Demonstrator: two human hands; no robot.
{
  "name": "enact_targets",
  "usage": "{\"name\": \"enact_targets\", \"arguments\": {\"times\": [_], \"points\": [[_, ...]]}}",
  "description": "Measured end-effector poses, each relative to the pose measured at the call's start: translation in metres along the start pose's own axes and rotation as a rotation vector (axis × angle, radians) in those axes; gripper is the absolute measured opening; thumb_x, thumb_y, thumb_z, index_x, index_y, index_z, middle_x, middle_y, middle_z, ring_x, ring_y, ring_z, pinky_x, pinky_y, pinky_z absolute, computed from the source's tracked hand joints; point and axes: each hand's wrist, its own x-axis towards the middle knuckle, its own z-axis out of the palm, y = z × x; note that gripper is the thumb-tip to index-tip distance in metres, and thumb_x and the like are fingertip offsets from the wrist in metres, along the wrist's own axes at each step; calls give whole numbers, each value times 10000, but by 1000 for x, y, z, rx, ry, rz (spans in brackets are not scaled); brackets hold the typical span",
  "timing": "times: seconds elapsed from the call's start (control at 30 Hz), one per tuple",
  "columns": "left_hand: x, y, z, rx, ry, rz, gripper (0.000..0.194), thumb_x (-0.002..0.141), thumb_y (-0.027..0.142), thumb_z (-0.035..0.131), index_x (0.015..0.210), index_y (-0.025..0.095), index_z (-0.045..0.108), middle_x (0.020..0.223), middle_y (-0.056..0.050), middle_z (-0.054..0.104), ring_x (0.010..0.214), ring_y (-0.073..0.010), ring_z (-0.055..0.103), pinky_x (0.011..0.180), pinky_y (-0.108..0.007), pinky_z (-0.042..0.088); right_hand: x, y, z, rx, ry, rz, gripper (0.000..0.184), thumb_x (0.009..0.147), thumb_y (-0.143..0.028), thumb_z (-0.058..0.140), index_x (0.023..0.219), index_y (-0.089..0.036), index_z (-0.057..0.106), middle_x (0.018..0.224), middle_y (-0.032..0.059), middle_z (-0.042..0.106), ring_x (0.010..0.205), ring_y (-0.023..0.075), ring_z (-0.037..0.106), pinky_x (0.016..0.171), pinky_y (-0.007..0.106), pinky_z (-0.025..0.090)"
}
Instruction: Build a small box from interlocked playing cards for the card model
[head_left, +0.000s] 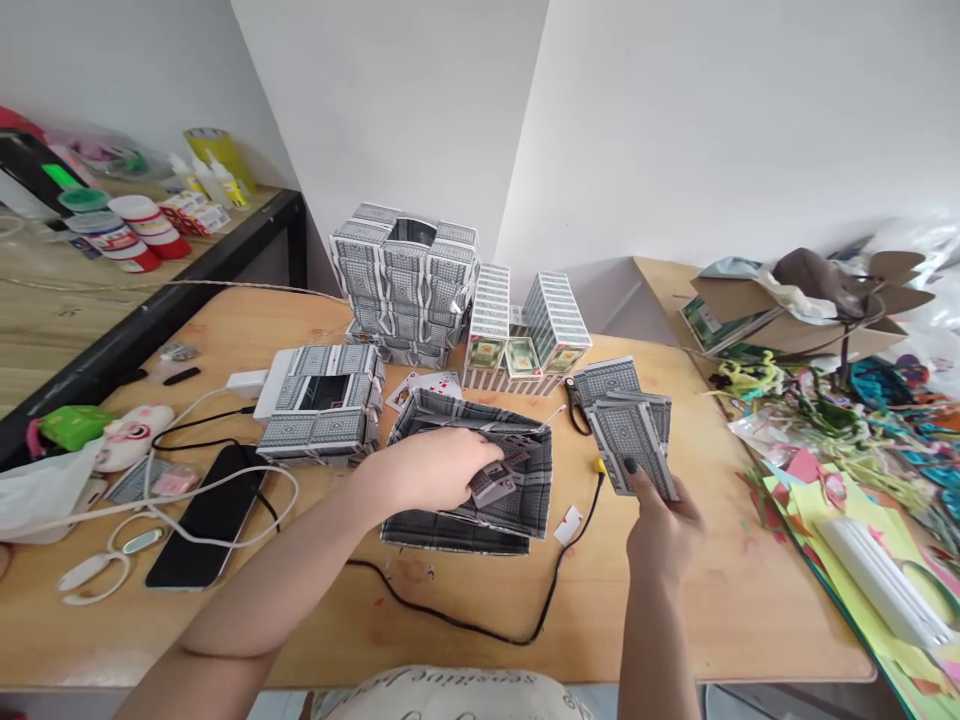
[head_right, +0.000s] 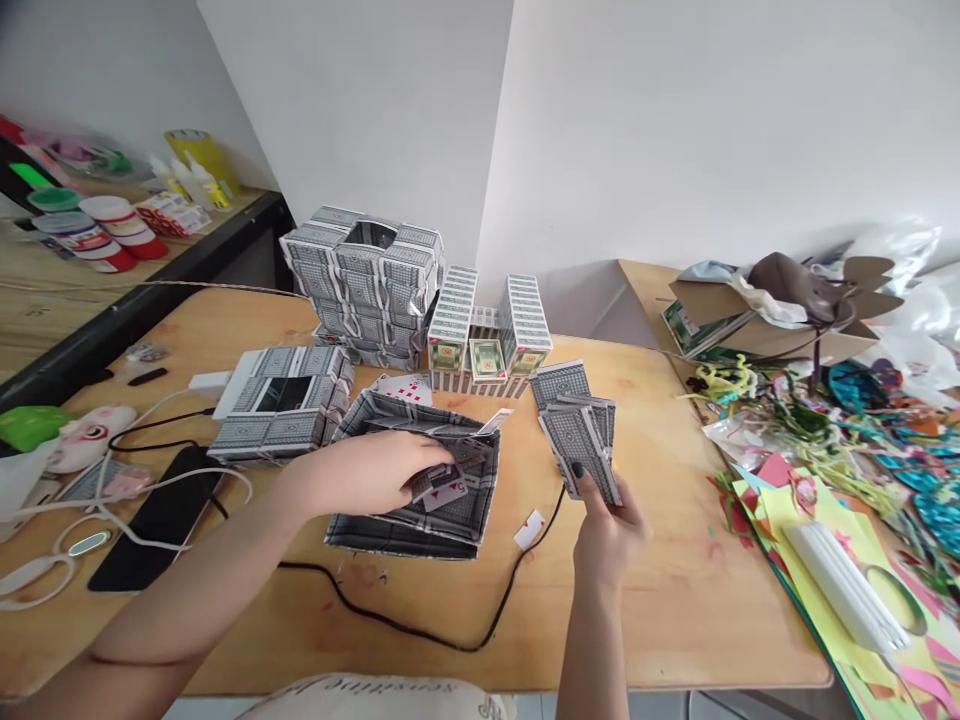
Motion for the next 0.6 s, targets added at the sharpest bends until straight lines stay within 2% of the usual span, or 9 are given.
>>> {"name": "enact_targets", "arguments": {"times": [0.1, 0.27, 0.47, 0.6], "points": [[-11, -7, -5, -47, 53, 20, 451, 747, 77, 445, 1162, 232, 529, 1119, -36, 614, 980, -186, 579, 813, -266, 427, -1, 4, -1, 5, 7, 7, 339, 571, -309, 744, 847, -120, 689, 738, 31, 662, 679, 191, 582, 616, 294, 456], [-19, -14, -11, -116, 141, -63, 493, 806, 103, 378, 1267, 264, 446, 1167, -31, 600, 972, -170, 587, 817, -253, 413, 1, 8, -1, -4, 24, -19, 337, 585, -325, 737, 844, -115, 689, 751, 44, 666, 671, 193, 586, 592, 296, 459], [-23, -23, -17, -147, 243, -84, 418, 835, 235, 409, 1243, 297, 474, 1058, -17, 652, 758, -141, 626, 727, -249, 431, 3, 8, -1, 107, 66, 42, 328, 531, -289, 772, 800, -118, 694, 706, 28, 659, 671, 190, 589, 628, 323, 478], [-25, -32, -15, -148, 270, -100, 359, 854, 283, 390, 1190, 294, 515, 1033, -8, 655, 778, -146, 622, 704, -252, 433, 6, 8, -2, 155, 77, 37, 329, 520, -273, 778, 797, -117, 694, 749, 40, 670, 701, 206, 606, 666, 351, 494]]}}
